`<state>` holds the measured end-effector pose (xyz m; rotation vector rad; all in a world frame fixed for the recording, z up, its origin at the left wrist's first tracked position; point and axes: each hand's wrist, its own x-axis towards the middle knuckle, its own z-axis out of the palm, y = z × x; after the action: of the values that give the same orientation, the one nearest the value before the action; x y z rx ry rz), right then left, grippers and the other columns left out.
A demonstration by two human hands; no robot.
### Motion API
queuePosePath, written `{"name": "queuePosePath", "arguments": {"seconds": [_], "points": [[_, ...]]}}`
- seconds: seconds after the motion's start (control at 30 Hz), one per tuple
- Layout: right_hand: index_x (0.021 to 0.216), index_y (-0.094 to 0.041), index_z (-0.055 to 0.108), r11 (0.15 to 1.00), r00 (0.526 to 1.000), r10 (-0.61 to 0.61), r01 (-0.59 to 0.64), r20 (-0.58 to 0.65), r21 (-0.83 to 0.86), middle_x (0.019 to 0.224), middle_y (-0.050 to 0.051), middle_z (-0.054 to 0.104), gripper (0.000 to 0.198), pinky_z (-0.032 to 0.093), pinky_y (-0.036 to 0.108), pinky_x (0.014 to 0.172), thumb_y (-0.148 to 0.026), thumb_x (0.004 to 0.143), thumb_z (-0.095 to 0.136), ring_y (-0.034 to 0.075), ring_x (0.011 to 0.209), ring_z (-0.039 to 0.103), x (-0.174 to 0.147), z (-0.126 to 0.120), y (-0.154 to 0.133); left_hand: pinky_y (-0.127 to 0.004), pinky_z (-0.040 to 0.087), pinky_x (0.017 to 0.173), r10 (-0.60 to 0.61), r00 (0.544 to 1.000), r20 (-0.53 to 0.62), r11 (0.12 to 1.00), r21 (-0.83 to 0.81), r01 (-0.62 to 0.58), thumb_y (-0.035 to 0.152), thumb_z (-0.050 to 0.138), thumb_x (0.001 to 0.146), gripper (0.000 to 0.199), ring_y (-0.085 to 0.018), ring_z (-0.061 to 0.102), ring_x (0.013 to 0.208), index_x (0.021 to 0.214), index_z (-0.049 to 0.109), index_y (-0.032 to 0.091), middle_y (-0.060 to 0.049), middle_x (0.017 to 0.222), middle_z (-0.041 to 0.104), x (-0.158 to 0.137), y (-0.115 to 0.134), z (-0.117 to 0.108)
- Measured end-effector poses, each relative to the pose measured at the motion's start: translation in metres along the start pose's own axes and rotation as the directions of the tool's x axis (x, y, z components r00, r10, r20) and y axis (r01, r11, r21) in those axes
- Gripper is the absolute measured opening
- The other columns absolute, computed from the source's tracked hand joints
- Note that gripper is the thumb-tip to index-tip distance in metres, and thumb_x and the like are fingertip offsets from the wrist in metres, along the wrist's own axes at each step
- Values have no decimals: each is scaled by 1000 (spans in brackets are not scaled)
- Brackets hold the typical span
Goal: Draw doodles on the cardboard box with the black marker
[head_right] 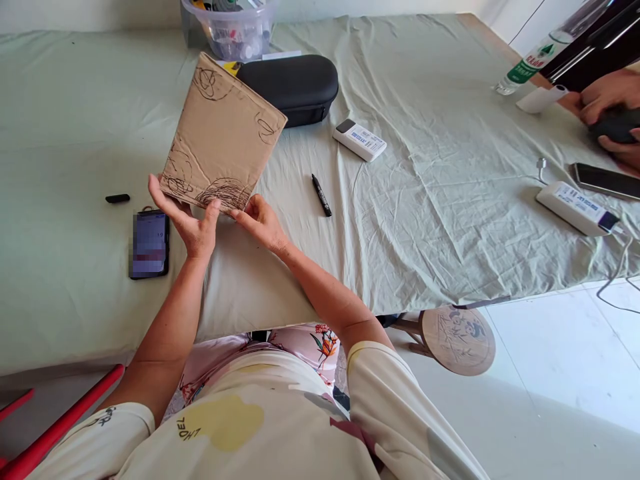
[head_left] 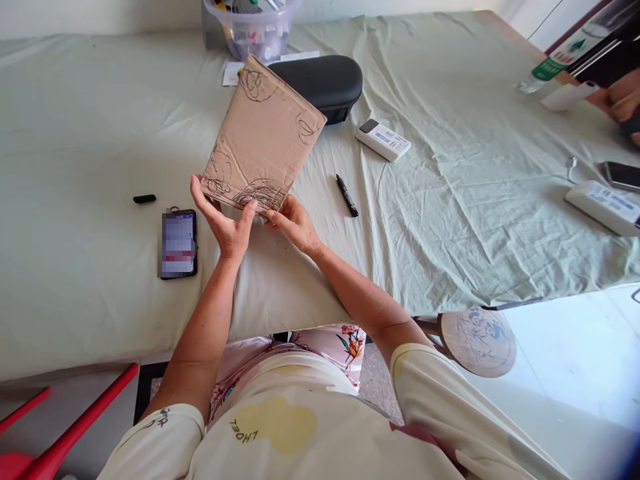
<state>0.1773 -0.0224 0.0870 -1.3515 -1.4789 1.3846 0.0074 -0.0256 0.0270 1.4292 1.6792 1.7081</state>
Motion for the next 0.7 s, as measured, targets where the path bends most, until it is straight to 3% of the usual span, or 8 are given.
{"name": "queuePosePath", "arguments": {"seconds": [0.17, 0.33, 0.47, 0.57, 0.63, 0.7], "points": [[87, -25, 49, 967, 988, 128, -145, 90, 210, 77, -2, 65, 69, 59, 28, 64, -83, 70, 83, 17, 74, 73, -6, 7, -8, -56, 9, 143, 101, 990, 102, 994, -46, -97, 78, 86, 75, 125, -40, -2, 173, 169, 24, 25, -16, 184, 5, 5, 5, -9], [87, -25, 51, 936, 974, 209, -226, 94, 269, 76, -1, 66, 64, 57, 28, 63, -79, 73, 83, 17, 74, 70, -6, 5, -12, -66, 7, 141, 88, 966, 243, 996, 10, -93, 87, 90, 55, 123, -46, -15, 170, 154, 51, 25, -14, 185, -5, 7, 13, -9], [93, -24, 56, 935, 962, 236, -263, 135, 237, 81, 0, 68, 58, 54, 27, 61, -72, 76, 83, 17, 75, 69, -5, -1, -16, -61, 11, 141, 111, 969, 222, 992, 26, -120, 88, 84, 66, 105, -44, -12, 171, 142, 61, 20, -12, 186, -3, 5, 21, -6], [91, -23, 58, 939, 953, 254, -284, 166, 194, 84, 1, 70, 62, 52, 25, 60, -77, 73, 83, 16, 76, 69, -1, -9, -18, -57, 14, 141, 125, 970, 206, 990, 37, -136, 84, 85, 70, 95, -43, -8, 172, 136, 63, 20, -10, 186, -2, 4, 23, -5], [92, -23, 58, 943, 953, 276, -294, 126, 158, 91, 3, 71, 66, 52, 24, 61, -81, 71, 82, 16, 79, 70, 3, -17, -17, -59, 18, 140, 144, 967, 211, 986, 48, -157, 84, 82, 71, 90, -44, -1, 173, 132, 64, 21, -13, 186, 2, 5, 22, -5], [100, -23, 58, 948, 957, 289, -288, 12, 133, 101, 5, 72, 71, 52, 24, 62, -83, 70, 81, 16, 83, 71, 9, -27, -13, -59, 23, 139, 162, 961, 226, 983, 48, -178, 86, 74, 77, 84, -43, 8, 172, 128, 64, 20, -15, 184, 11, 5, 20, -5]]}}
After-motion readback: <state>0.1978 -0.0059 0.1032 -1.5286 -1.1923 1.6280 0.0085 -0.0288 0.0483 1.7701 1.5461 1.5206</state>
